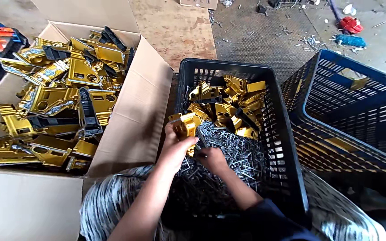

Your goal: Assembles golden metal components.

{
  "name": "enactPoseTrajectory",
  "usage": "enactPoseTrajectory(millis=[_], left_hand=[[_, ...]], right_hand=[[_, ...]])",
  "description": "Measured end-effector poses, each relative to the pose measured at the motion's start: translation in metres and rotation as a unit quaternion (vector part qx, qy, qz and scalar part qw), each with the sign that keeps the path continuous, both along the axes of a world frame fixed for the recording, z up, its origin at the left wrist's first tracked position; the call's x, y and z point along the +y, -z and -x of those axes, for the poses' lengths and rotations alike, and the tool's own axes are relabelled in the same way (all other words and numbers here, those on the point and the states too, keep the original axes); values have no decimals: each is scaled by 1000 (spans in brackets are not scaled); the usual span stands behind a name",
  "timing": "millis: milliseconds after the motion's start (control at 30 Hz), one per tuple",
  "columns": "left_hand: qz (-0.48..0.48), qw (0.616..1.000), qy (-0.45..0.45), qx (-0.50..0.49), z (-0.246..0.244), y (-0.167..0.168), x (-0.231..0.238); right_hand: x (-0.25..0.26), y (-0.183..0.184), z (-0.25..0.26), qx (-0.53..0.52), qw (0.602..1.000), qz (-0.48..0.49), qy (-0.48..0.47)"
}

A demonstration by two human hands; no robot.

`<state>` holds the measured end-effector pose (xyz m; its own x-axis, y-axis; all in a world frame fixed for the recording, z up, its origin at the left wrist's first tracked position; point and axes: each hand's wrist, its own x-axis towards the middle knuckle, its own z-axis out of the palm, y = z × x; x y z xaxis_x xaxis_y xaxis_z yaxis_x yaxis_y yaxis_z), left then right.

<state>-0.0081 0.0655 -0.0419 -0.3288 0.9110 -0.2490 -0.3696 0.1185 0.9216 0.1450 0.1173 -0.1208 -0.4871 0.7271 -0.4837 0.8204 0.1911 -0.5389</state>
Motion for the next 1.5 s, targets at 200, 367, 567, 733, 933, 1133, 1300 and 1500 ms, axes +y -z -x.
enactPoseTrajectory(millis=[200,367,567,733,933,1133,1300,1500], left_hand=[[37,998,-18,-37,-7,-3,1],[-56,989,77,114,-21,3,0],[-64,982,117,135,-18,4,-4],[-31,998,53,6,-29,7,-7],[-23,992,93,83,-30,6,-6],[-35,991,125,27,-35,6,-9],[-18,982,133,-133,-35,3,-12],[-48,968,234,-81,-33,7,-16]], right_hand=[[-13,-53,-42,421,878,21,228],[-49,-77,-22,523,820,157,170],[-41,-72,-36,520,800,195,228],[-52,-52,-41,546,835,17,65],[-58,-56,-36,520,840,34,152],[-47,-69,-42,490,831,90,246],[-44,-81,-39,617,716,98,313],[-36,-57,-38,537,782,-272,160]])
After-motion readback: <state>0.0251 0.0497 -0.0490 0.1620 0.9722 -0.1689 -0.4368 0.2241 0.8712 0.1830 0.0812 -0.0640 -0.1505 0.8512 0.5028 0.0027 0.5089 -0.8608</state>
